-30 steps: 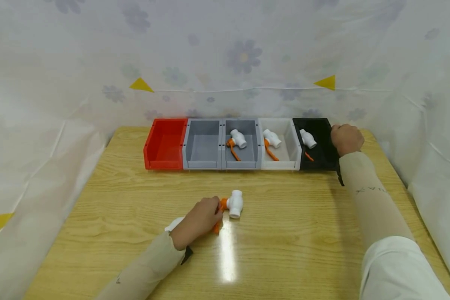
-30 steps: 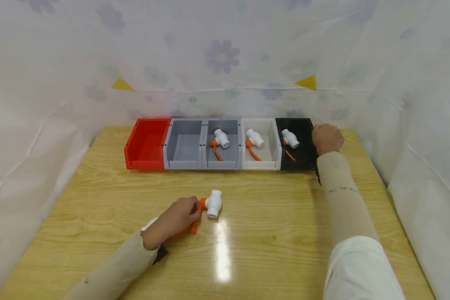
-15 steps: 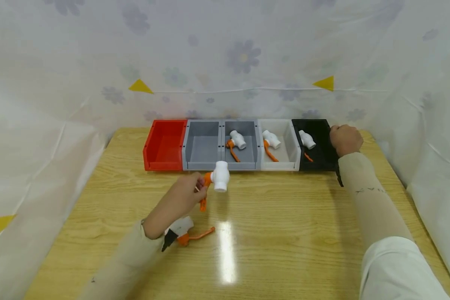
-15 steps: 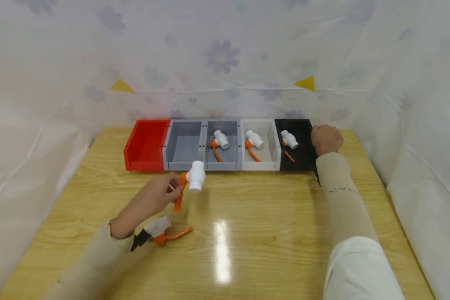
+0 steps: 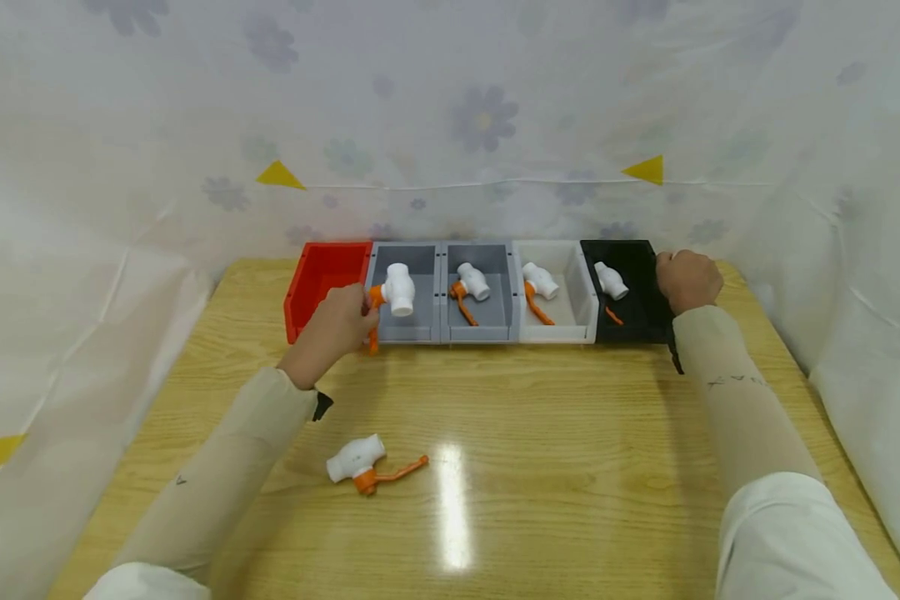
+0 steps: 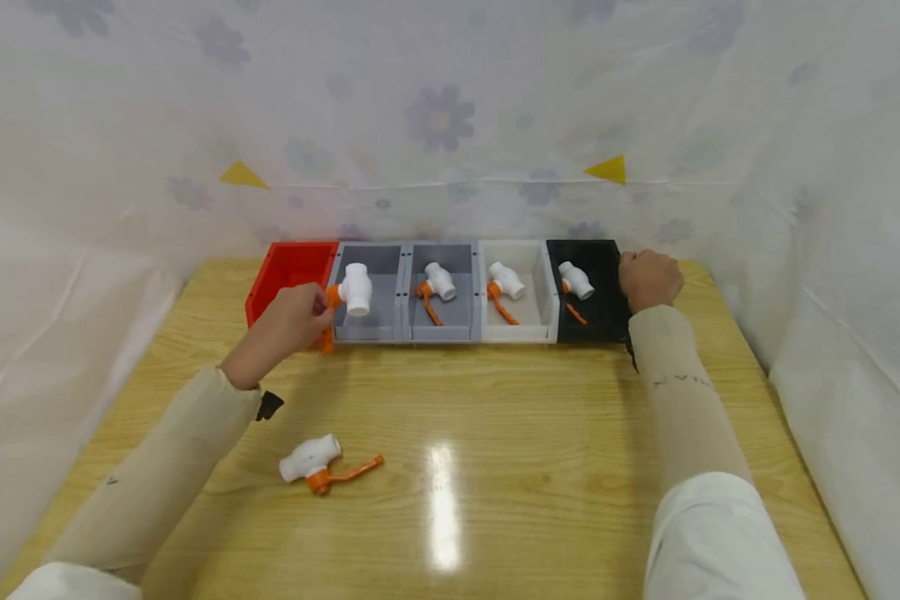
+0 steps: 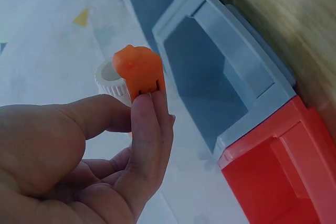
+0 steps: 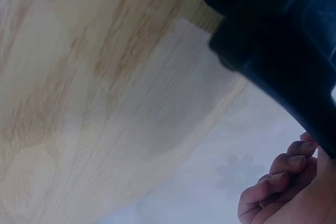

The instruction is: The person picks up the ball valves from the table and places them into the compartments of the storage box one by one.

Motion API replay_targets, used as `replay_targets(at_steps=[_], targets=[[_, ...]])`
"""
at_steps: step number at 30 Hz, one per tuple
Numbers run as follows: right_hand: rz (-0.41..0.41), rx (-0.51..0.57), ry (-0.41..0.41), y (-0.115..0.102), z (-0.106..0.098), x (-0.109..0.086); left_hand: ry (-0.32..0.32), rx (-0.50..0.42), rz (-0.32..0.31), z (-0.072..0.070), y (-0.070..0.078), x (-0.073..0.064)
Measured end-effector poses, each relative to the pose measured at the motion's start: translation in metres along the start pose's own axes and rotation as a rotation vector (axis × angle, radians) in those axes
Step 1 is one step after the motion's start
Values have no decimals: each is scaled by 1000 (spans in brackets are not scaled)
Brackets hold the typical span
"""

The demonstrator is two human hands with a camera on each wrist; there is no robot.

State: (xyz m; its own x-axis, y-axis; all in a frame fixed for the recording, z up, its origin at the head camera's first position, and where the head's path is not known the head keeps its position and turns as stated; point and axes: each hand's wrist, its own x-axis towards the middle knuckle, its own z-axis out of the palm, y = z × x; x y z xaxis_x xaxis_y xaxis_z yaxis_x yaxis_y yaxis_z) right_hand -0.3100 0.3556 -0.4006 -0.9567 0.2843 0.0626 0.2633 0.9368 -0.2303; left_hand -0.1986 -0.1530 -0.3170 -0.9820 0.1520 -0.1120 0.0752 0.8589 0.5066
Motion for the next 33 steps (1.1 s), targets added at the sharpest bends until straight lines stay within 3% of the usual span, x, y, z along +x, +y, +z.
replay_targets(at_steps=[6,11,16,24,28,33], targets=[[6,-7,6,1,2,2,-7,-50,-23,10,1,26],[0,-5,9,1,2,2,37,-39,-24,22,3,46],[-5,-3,4,0,0,1,129,74,-8,31,6,61],[4,2,-6,-1,1,2,211,312,1,47,7,74],[-4,12,-1,-1,-1,3,257,381,-2,55,7,80],[-2,12,8,-2,0,2,227,432,-30,61,13,82]])
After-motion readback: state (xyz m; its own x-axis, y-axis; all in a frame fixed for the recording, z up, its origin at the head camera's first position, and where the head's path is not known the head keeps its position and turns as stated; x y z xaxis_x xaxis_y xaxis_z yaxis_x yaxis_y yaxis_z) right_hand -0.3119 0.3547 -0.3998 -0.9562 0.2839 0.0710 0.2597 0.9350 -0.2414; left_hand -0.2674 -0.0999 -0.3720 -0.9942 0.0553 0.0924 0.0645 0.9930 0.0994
